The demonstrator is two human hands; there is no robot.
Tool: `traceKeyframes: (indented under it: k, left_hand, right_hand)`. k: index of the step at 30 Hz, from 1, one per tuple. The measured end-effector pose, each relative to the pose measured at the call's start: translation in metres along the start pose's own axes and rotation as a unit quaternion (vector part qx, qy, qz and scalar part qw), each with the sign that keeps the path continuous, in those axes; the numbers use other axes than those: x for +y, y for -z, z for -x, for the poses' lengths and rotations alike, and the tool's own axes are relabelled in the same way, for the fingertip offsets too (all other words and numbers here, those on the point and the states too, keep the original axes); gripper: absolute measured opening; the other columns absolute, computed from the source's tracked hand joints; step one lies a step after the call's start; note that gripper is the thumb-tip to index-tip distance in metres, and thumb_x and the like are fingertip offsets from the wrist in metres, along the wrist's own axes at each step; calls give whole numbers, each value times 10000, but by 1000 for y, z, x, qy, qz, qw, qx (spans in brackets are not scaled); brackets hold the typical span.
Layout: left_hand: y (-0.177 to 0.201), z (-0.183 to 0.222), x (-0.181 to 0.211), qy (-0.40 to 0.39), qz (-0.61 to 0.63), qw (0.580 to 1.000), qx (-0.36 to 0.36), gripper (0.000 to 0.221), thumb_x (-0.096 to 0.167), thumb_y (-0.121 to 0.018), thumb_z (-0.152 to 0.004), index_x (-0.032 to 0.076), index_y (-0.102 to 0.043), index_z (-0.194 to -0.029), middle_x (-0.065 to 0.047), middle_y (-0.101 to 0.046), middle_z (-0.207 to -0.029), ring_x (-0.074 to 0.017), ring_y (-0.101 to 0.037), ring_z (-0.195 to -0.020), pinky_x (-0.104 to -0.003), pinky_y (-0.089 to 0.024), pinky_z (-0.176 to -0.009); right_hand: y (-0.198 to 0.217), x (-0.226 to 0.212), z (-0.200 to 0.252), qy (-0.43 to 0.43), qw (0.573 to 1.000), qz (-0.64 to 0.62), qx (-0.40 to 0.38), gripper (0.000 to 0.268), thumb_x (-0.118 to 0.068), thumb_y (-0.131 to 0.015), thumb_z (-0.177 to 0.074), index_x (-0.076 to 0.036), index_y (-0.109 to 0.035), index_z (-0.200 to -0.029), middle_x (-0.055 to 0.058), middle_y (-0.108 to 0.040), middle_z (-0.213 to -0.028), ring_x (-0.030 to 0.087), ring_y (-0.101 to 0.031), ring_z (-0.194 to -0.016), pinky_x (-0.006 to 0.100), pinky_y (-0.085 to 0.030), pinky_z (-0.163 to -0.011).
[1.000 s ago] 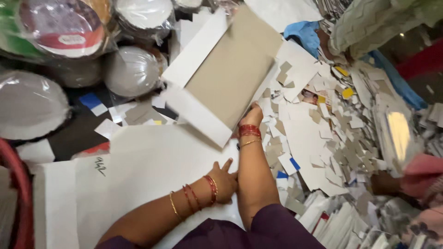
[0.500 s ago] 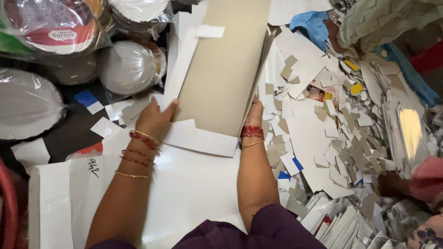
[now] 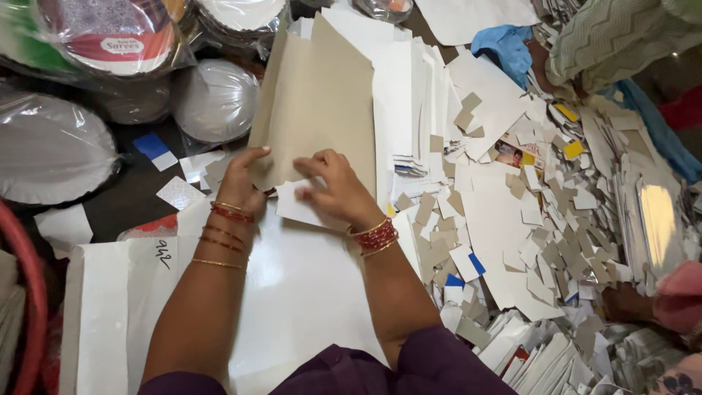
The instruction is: The person folds and assembles several flat cardboard pieces into box shapes by hand while sitting on the floor.
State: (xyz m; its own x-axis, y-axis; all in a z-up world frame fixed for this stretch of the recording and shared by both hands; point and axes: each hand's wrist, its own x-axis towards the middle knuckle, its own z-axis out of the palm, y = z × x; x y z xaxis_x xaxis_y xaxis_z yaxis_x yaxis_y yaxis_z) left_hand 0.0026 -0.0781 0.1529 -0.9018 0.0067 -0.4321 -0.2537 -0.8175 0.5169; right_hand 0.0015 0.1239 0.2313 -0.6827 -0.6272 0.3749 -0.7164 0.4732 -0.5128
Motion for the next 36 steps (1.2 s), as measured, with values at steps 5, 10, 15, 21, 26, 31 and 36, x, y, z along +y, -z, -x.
traceKeyframes:
  k: [5,10,15,21,26,31,36]
  left_hand:
    - [-4,2,14,-2,48,998,-28,417,159,-667,-835,14,-634,-1224,-102,-694,-1114,-290,-684,-1034,-419,-581,-916]
    - [-4,6,20,-4,75,996,-51,417,156,-639,-844,25,-615,-1238,-104,-691,-1135,-296,-689,-1043,-455,-584,-907]
    - [-6,6,20,-17,58,997,-45,378,129,-641,-870,-4,-620,-1223,-112,-686,-1131,-292,-686,-1051,-447,-594,-911]
    - [-13,13,22,-45,67,995,-61,314,123,-623,-872,5,-671,-1159,-111,-713,-1077,-270,-701,-995,-399,-595,-900]
    - [-1,-1,17,-91,119,989,14,247,91,-647,-855,12,-641,-1088,-107,-695,-1063,-280,-699,-995,-423,-606,-928]
    - [-1,3,27,-97,117,987,45,295,120,-634,-826,-9,-653,-1091,-120,-703,-1049,-298,-708,-993,-443,-609,-920]
    - [-12,12,31,-127,71,989,-16,353,131,-653,-899,-4,-635,-1225,-117,-706,-1160,-281,-689,-1086,-413,-561,-1011]
  right_hand:
    - [18,-17,0,-150,975,-93,-135,587,-363,-806,-768,-54,-630,-1234,120,-651,-1027,249,-657,-910,354,-536,-829]
    - [13,2,11,-148,976,-30,-156,445,-386,-791,-861,-47,-714,-1138,170,-666,-1049,296,-651,-972,381,-535,-864]
    - [35,-13,15,-146,920,-269,-246,482,-418,-658,-952,-100,-639,-1314,147,-730,-1174,287,-713,-1069,343,-547,-959]
    - [15,-57,10,-15,969,-23,-245,496,-411,-768,-890,-207,-660,-1329,139,-618,-978,324,-616,-1003,427,-519,-921]
    - [-14,-66,12,-26,984,33,-175,595,-306,-872,-735,-239,-624,-1272,161,-542,-1074,363,-583,-1022,459,-519,-866]
    - [-21,-77,6,-41,987,61,-141,674,-214,-888,-709,-242,-600,-1317,156,-543,-1158,371,-593,-1056,478,-521,-860]
    - [-23,-67,4,43,994,73,-73,693,-235,-895,-641,-166,-592,-1260,218,-536,-1229,393,-578,-1037,467,-522,-880]
